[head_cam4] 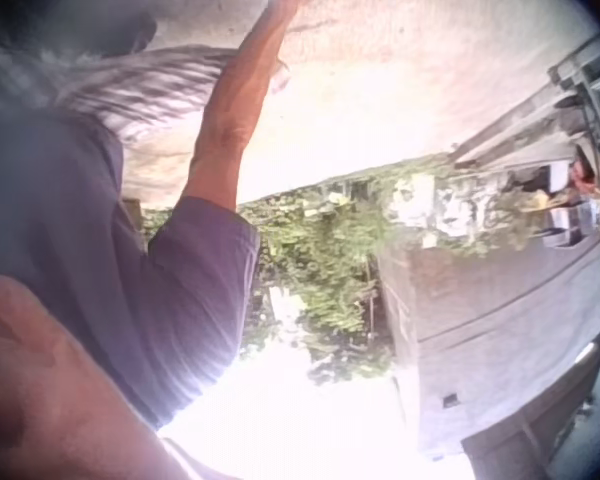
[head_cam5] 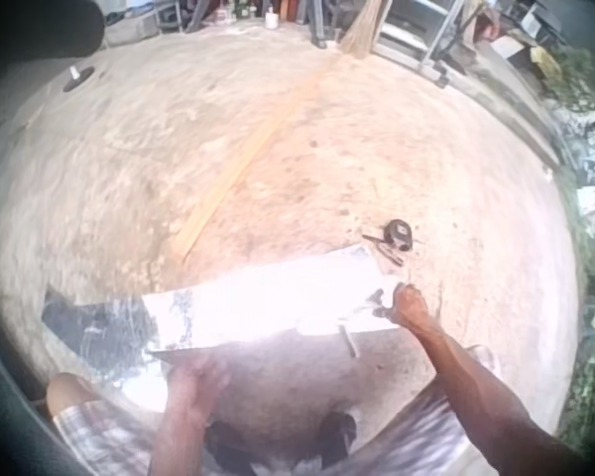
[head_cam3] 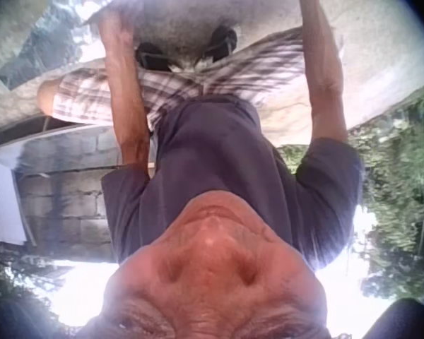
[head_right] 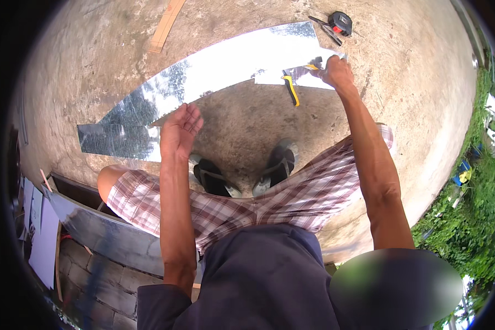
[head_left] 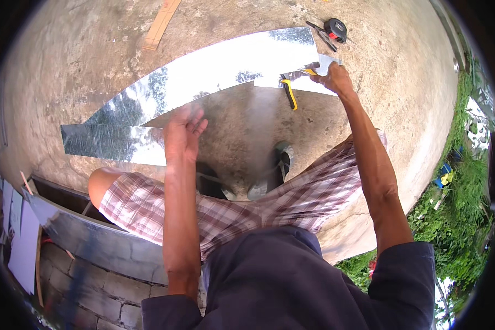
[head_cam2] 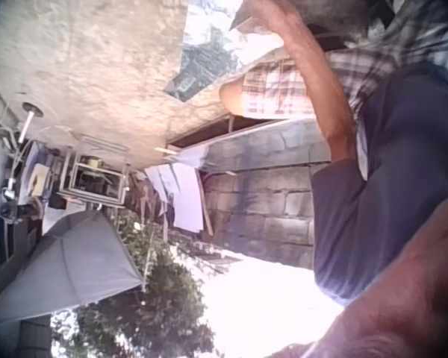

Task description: Measuring and cutting pieces of metal sheet using a measuring tape, scribe, and metal snips.

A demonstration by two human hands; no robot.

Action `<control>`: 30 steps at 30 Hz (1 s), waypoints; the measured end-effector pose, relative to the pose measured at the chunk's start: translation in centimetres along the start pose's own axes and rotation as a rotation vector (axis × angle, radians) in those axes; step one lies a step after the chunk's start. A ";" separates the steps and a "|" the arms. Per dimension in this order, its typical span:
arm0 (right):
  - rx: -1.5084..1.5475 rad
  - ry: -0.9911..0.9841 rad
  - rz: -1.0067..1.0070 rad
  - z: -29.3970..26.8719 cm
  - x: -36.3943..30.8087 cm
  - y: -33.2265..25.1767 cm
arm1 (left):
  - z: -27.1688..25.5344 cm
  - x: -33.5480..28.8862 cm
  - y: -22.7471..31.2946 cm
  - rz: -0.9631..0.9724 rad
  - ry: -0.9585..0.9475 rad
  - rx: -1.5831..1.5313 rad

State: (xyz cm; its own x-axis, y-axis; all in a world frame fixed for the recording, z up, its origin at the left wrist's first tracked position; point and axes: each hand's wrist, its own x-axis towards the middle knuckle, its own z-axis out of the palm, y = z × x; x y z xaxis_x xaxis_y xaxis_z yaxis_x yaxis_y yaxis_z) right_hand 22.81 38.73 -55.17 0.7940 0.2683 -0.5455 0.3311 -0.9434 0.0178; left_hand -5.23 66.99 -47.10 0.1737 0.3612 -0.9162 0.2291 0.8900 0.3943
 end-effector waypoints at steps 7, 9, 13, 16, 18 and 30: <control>0.081 -0.082 0.107 6.6 -5.3 -4.3 | 2.8 8.2 -5.8 -0.151 0.130 -0.209; 0.096 -0.043 0.124 6.6 -5.1 -4.4 | 2.8 9.1 -6.1 -0.167 0.126 -0.303; 0.055 -0.036 0.069 6.1 -5.5 -5.0 | 2.8 9.6 -6.4 -0.110 0.073 -0.267; -0.020 -0.054 0.059 5.7 -5.9 -5.7 | 2.8 10.0 -6.3 -0.110 0.065 -0.313; -0.011 -0.111 0.067 5.4 -6.0 -6.2 | 2.7 10.6 -6.1 -0.120 0.069 -0.361; 1.033 -0.766 0.357 5.5 -12.3 -6.6 | 3.1 12.9 -5.3 -0.182 0.151 -0.370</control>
State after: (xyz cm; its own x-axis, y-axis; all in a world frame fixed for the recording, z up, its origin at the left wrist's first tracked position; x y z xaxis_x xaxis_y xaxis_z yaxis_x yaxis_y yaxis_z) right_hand 8.03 40.55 -53.16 0.1580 0.1225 -0.9798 -0.6393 -0.7436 -0.1961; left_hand -1.27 66.11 -60.81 0.0140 0.2015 -0.9794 -0.1203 0.9727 0.1984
